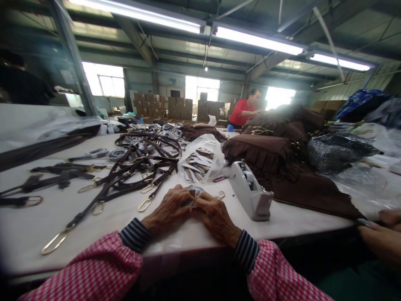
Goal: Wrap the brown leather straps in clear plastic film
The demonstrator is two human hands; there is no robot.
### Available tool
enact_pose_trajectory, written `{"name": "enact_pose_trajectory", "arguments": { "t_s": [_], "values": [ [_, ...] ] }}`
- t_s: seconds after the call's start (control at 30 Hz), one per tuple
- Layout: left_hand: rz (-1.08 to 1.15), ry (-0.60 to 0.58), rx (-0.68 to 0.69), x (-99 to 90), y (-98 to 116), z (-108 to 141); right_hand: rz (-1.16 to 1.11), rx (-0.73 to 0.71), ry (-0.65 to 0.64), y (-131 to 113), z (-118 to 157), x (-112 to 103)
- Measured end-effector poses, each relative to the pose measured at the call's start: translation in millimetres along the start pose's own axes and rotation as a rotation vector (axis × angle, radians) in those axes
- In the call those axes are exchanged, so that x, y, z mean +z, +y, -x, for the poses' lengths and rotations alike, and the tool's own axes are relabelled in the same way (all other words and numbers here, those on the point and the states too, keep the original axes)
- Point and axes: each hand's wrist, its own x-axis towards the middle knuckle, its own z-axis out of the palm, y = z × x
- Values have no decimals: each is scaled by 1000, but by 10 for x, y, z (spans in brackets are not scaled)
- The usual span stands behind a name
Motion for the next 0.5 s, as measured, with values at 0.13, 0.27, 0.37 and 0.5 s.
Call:
{"name": "enact_pose_trajectory", "arguments": {
  "t_s": [0.13,0.27,0.37,0.5],
  "values": [
    [55,54,-85,19,15,18,-5,84,-30,-17,-81,-53],
    [152,95,-127,29,-7,29,-29,144,-27,16,-187,-81],
    [225,81,-160,22,-14,31,-49,165,-15,59,-255,-57],
    [237,89,-147,8,19,44,-83,220,7,87,-319,-14]
  ]
}}
